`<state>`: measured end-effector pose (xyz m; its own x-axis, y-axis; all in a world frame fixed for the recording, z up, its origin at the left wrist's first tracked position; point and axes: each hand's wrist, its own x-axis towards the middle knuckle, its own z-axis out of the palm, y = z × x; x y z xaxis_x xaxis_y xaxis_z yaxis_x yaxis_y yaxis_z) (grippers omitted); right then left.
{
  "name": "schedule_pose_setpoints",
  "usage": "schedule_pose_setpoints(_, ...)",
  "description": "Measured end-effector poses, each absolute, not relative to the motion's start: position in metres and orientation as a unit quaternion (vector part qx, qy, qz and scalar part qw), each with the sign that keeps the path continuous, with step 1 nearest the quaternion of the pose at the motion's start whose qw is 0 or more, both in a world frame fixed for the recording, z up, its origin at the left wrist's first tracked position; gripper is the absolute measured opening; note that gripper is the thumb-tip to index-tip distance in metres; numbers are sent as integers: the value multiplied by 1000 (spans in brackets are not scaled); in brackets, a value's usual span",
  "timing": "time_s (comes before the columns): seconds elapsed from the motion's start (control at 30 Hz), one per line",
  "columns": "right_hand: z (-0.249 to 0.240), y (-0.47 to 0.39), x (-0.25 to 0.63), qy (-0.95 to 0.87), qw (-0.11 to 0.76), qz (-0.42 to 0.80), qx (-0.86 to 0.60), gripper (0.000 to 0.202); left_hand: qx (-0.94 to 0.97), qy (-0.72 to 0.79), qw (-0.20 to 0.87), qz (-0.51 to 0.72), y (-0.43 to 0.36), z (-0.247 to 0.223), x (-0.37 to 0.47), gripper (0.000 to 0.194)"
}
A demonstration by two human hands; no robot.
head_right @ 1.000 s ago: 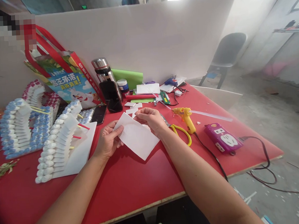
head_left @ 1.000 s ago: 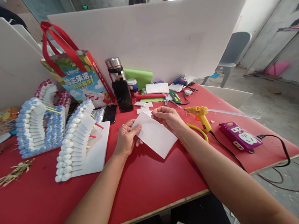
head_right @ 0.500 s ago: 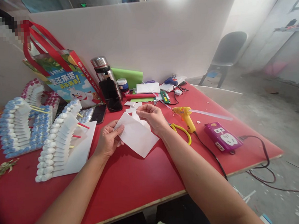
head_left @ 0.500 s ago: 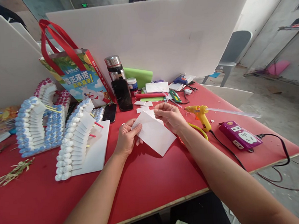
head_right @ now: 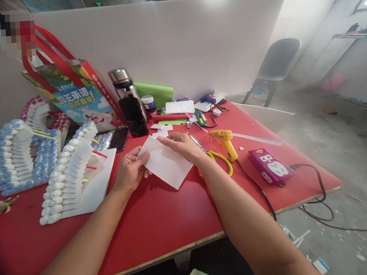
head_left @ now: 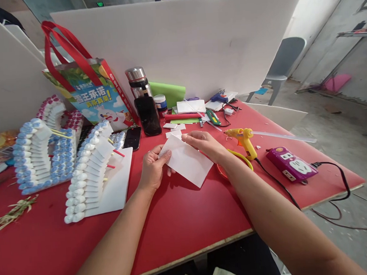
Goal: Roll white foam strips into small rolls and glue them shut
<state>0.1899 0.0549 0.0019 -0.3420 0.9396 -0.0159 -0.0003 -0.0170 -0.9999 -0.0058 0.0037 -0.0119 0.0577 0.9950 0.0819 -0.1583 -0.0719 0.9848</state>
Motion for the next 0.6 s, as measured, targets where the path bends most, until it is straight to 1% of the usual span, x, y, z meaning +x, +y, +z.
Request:
schedule_pose_setpoints(0.07,3,53,192,-605,340,598,-401,43,493,427,521,550,5,-13,-6,24)
schedule_pose_setpoints(0.17,3,52,193,-617,319,614,-375,42,490,434,512,556,5,-12,-6,23)
schedule_pose_setpoints(0.27,2,53,194,-593,335,652,-333,40,498,430,524,542,5,-9,-7,21)
schedule_pose_setpoints(0.4,1,55,195,-517,374,711,-296,39,492,416,536,546,5,-7,-9,22)
schedule_pose_setpoints(0.5,-1,56,192,-477,387,733,-293,30,466,413,546,561,5,-6,-10,23)
schedule_pose_setpoints(0.6,-1,54,188,-467,406,735,-276,18,453,411,549,569,5,-4,-10,18)
